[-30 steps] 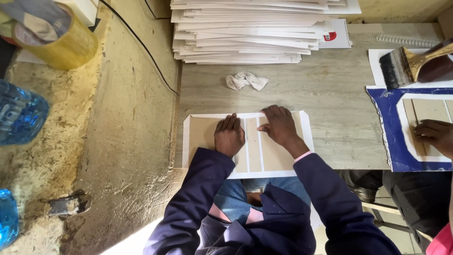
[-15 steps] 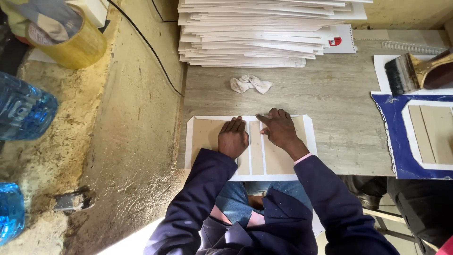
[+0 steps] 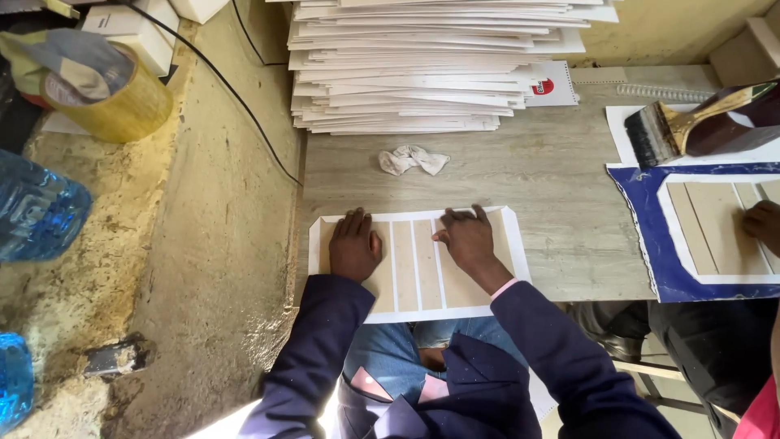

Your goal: Applying adhesive to paper folder templates and folding the edges to assemble them.

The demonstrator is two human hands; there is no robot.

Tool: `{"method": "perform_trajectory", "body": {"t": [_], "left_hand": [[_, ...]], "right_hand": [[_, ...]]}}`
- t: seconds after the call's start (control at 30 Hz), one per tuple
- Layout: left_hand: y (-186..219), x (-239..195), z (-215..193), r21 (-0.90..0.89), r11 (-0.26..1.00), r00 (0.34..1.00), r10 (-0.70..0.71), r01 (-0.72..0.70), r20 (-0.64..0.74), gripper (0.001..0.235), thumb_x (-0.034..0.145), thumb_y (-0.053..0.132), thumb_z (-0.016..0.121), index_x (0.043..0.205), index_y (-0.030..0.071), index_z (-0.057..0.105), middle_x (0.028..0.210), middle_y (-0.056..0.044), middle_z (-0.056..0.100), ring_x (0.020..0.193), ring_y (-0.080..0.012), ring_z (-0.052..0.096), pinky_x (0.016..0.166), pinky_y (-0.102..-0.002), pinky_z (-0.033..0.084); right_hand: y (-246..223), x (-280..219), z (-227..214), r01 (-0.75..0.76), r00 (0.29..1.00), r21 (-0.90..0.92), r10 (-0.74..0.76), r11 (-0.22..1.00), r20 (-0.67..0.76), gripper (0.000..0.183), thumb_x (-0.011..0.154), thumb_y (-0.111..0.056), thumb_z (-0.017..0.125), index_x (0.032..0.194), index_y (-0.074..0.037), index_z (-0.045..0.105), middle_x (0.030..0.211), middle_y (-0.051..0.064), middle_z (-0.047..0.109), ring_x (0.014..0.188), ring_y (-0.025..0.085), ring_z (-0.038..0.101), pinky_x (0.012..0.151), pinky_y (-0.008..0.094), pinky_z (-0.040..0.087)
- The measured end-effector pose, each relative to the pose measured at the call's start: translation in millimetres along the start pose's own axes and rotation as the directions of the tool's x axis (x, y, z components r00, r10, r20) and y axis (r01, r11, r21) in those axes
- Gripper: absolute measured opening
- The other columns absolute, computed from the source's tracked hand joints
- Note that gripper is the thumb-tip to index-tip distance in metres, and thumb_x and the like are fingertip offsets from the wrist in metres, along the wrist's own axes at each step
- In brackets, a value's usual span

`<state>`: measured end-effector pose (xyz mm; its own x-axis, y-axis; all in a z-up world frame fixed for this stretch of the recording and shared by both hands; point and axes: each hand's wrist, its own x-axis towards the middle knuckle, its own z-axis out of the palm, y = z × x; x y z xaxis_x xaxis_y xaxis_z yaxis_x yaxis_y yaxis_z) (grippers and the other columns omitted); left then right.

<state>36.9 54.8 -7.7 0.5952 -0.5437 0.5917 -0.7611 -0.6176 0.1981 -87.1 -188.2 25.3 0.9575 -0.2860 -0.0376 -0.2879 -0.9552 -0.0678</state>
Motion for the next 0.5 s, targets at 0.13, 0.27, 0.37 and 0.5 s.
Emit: {"method": "perform_trajectory", "body": {"t": [0.13, 0.27, 0.37, 0.5], "left_hand": [[-2.5, -3.6, 7.7, 0.004, 1.000, 0.999, -0.022, 0.022, -0.029, 0.032, 0.087, 0.015, 0.069, 0.113, 0.005, 0.083, 0.122, -0.018, 0.080, 0.117, -0.0364, 0.076, 0.103, -0.047, 0.060], [-1.7, -5.7, 6.3, 0.042, 0.999, 0.999, -0.026, 0.028, -0.041, 0.028, 0.086, 0.016, 0.070, 0.107, 0.007, 0.085, 0.116, -0.015, 0.082, 0.111, -0.0319, 0.079, 0.099, -0.042, 0.062], [-10.8, 0.0, 1.4, -0.002, 1.000, 0.994, -0.020, 0.020, 0.103, 0.029, 0.092, 0.015, 0.067, 0.114, 0.005, 0.083, 0.124, -0.017, 0.080, 0.118, -0.0337, 0.076, 0.105, -0.046, 0.059], [-19.3, 0.9, -9.3, 0.033, 0.997, 0.998, 0.067, -0.067, 0.000, 0.040, 0.093, 0.019, 0.069, 0.130, 0.003, 0.074, 0.128, -0.020, 0.071, 0.124, -0.0378, 0.068, 0.113, -0.053, 0.050]], "right_hand": [[-6.2, -12.3, -25.8, -0.151, 0.976, -0.206, 0.179, 0.967, 0.124, 0.090, 0.107, -0.076, 0.035, 0.160, -0.005, 0.048, 0.165, 0.027, 0.048, 0.155, 0.040, 0.044, 0.133, 0.052, 0.017], [-10.7, -18.8, -10.6, -0.225, 0.970, -0.181, 0.238, 0.958, 0.053, 0.091, 0.111, -0.072, 0.026, 0.162, 0.001, 0.046, 0.163, 0.034, 0.048, 0.153, 0.046, 0.046, 0.132, 0.054, 0.015], [-2.7, -14.7, -21.5, -0.184, 0.981, -0.204, 0.192, 0.962, 0.021, 0.090, 0.111, -0.072, 0.028, 0.157, 0.001, 0.054, 0.156, 0.033, 0.056, 0.144, 0.045, 0.057, 0.128, 0.053, 0.023], [22.5, -1.8, -30.7, -0.035, 0.988, -0.246, 0.071, 0.969, 0.140, 0.080, 0.105, -0.071, 0.043, 0.150, -0.009, 0.066, 0.138, 0.024, 0.072, 0.118, 0.040, 0.075, 0.101, 0.050, 0.052]]}}
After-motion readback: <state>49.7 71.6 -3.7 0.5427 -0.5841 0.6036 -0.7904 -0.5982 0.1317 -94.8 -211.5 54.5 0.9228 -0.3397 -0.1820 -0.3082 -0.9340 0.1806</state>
